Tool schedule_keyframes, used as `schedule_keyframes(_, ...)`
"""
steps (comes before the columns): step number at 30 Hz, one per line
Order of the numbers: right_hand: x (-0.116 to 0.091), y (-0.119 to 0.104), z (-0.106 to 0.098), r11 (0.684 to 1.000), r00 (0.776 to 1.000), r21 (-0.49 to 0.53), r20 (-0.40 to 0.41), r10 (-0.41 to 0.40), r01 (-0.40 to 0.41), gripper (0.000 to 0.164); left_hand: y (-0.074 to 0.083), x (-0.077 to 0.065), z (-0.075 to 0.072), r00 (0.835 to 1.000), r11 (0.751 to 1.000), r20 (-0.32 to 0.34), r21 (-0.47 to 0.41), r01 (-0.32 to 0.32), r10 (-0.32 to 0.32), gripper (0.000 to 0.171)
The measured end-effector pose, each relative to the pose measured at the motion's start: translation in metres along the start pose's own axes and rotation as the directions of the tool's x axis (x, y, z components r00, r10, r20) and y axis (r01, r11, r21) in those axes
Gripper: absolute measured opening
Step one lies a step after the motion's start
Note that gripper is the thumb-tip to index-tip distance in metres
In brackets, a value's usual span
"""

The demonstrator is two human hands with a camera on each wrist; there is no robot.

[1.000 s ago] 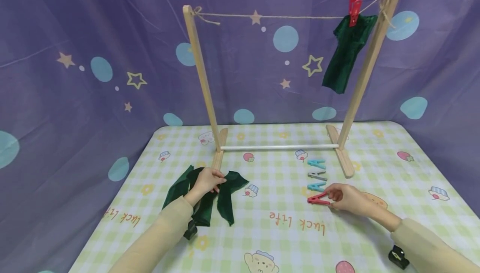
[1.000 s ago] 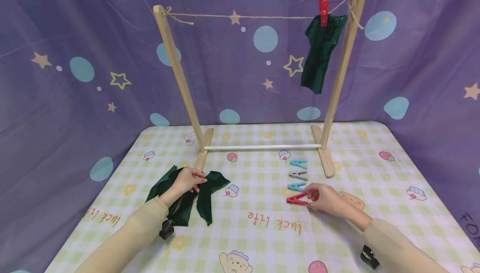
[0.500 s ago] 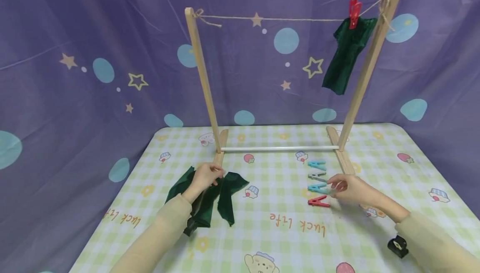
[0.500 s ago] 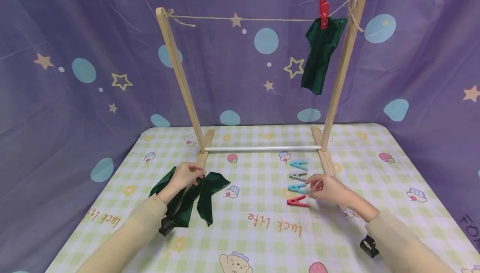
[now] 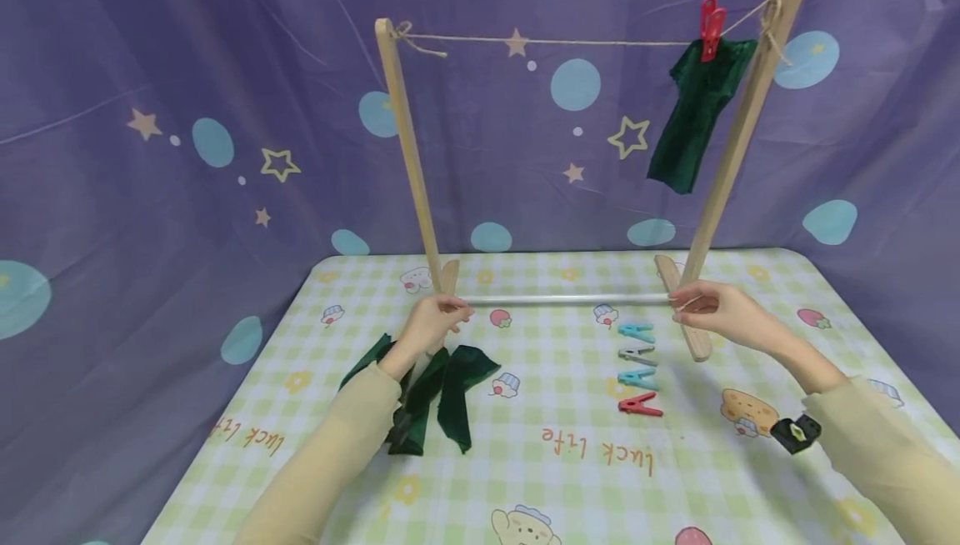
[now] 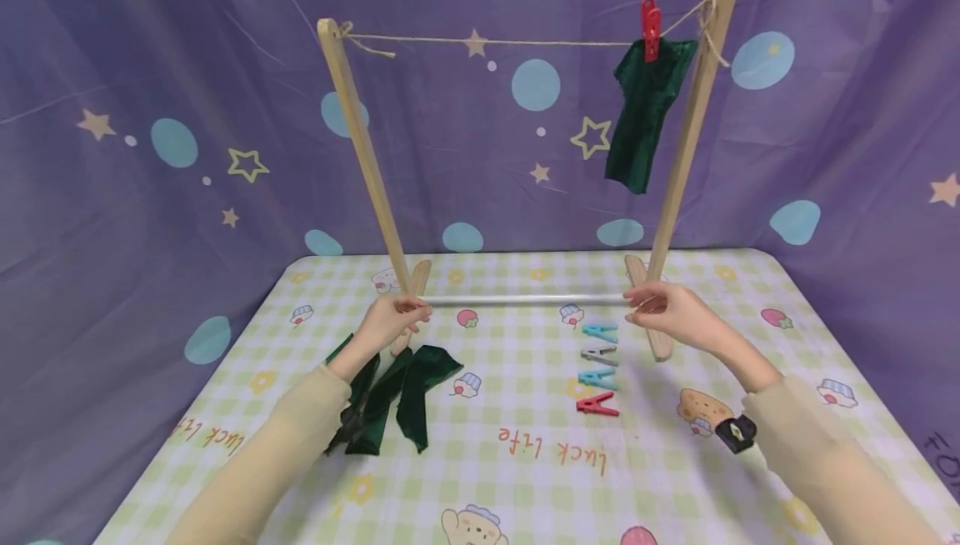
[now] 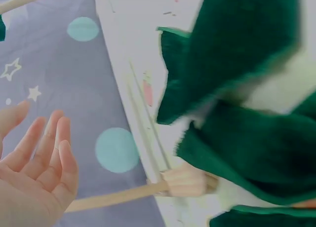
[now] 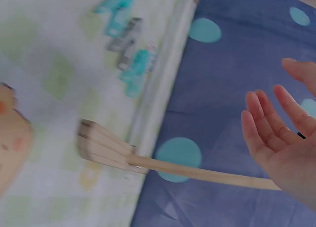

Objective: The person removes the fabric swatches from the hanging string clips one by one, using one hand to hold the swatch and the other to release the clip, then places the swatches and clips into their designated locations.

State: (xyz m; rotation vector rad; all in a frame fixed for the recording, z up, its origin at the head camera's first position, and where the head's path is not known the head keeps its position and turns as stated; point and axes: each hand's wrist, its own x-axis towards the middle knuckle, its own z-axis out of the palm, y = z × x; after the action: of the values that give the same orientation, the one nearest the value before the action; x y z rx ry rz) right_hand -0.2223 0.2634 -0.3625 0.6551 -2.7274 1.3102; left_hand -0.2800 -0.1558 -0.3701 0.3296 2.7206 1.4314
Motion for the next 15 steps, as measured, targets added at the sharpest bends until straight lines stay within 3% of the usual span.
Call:
schedule_keyframes(10,0.02,-0.021,-0.037,0.996,0.99,-0.077,-0.13,-0.059,0.049,0.028,0.033,0.019,0.009,0.992,0.991,0.014,-0.051,-0.121,0.122,0.022)
schedule_keyframes(15,0.029,-0.039,-0.053,0.996,0.983,-0.089,-0.183,-0.02,0.004,0.029,0.051,0.028,0.015,0.986,0.985,-0.005,-0.049,-0.164,0.164,0.022)
